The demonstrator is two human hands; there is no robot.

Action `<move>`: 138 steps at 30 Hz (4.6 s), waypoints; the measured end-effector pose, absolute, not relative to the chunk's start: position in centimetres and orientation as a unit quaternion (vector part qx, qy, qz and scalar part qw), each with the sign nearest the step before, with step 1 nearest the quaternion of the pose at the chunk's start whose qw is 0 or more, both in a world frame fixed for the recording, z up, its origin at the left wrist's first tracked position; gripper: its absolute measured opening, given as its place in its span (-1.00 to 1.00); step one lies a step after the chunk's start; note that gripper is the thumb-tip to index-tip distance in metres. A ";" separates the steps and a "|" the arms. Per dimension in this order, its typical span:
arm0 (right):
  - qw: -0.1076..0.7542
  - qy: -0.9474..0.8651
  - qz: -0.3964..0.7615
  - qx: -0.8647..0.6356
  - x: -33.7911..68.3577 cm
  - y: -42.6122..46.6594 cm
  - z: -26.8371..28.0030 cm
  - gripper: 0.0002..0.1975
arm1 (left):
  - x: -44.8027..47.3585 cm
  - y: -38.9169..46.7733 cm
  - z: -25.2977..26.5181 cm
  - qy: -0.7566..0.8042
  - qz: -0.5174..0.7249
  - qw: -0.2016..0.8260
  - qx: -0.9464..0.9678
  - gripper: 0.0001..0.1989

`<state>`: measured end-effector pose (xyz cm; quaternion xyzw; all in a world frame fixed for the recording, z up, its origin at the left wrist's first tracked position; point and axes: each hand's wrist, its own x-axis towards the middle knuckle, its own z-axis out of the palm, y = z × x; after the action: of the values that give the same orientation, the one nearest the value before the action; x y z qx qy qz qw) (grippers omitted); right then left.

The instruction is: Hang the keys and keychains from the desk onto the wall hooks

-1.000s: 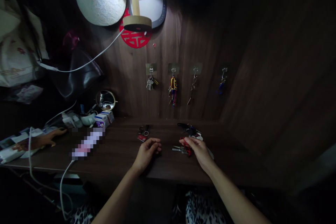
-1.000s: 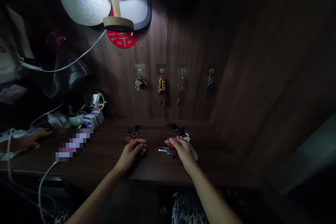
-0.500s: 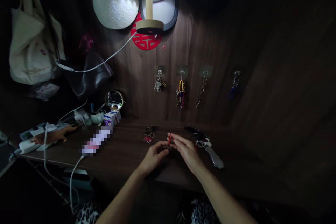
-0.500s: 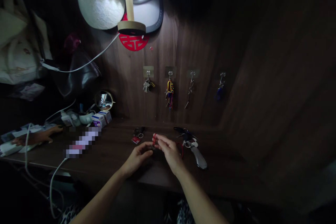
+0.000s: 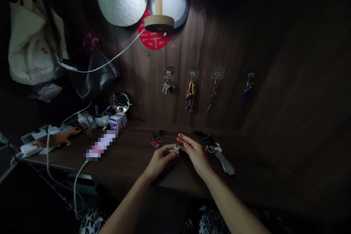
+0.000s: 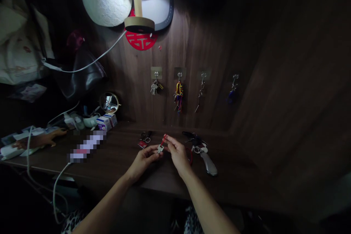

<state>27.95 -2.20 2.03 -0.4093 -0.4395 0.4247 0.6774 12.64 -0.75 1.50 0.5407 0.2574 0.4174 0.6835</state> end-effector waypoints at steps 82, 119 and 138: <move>0.374 -0.541 -0.132 -0.742 34.3 10.0 22.8 -0.64 | 13.5 0.3 0.3 0.276 0.429 0.641 0.573 -0.62; 0.342 -0.672 0.025 -0.657 37.9 -2.5 3.7 -0.72 | 13.1 -0.5 1.2 0.319 0.434 0.603 0.589 -0.69; 0.251 -0.664 -0.076 -0.700 36.1 -8.1 1.4 -0.82 | 13.0 -1.1 1.6 0.327 0.433 0.587 0.601 -0.70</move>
<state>36.07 -8.14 1.38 -0.7002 -0.6639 -0.0759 0.2515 12.97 -1.08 1.57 0.6010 0.3265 0.4328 0.5873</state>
